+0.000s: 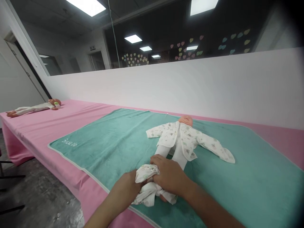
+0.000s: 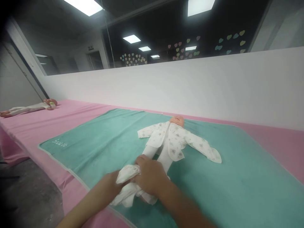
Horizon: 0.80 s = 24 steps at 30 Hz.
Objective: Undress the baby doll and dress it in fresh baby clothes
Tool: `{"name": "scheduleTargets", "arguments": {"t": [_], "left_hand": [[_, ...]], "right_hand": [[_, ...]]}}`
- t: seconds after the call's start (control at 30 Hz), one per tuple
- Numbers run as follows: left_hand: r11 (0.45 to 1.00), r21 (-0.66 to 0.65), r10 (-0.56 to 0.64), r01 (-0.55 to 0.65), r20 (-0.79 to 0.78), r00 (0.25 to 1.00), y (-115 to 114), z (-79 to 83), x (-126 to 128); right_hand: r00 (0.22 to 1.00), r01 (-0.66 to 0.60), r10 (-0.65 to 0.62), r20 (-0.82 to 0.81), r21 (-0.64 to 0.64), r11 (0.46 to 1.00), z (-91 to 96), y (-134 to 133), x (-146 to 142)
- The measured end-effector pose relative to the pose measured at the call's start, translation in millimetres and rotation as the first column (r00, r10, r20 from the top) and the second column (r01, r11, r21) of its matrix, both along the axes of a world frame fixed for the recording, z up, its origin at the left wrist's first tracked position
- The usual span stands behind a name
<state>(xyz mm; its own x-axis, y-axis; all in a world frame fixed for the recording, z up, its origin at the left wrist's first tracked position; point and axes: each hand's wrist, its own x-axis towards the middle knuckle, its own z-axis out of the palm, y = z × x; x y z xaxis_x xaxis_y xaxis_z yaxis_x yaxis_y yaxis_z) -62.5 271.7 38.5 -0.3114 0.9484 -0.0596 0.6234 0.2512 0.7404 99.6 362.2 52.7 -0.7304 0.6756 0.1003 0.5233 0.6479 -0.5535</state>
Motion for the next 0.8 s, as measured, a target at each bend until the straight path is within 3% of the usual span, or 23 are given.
{"name": "scheduleTargets", "arguments": {"t": [0.13,0.37,0.57,0.8], "left_hand": [[0.99,-0.098,-0.112,0.099,-0.146,0.983,-2,-1.5,-1],[0.969,-0.212,-0.194,0.125,-0.341,0.92,6,0.1,1],[0.963,-0.19,-0.242,0.189,-0.312,0.919,6,15.0,2],[0.97,-0.074,-0.24,0.231,-0.139,0.961,9,22.8,1]], "right_hand": [[0.996,-0.08,0.078,0.04,0.037,0.996,1.4,1,2],[0.988,-0.101,0.094,0.123,0.055,0.993,3.1,2,-1],[0.99,-0.125,0.122,0.068,0.047,0.991,2.9,3,2],[0.989,-0.148,0.147,-0.014,-0.075,0.986,5.5,6,8]]}}
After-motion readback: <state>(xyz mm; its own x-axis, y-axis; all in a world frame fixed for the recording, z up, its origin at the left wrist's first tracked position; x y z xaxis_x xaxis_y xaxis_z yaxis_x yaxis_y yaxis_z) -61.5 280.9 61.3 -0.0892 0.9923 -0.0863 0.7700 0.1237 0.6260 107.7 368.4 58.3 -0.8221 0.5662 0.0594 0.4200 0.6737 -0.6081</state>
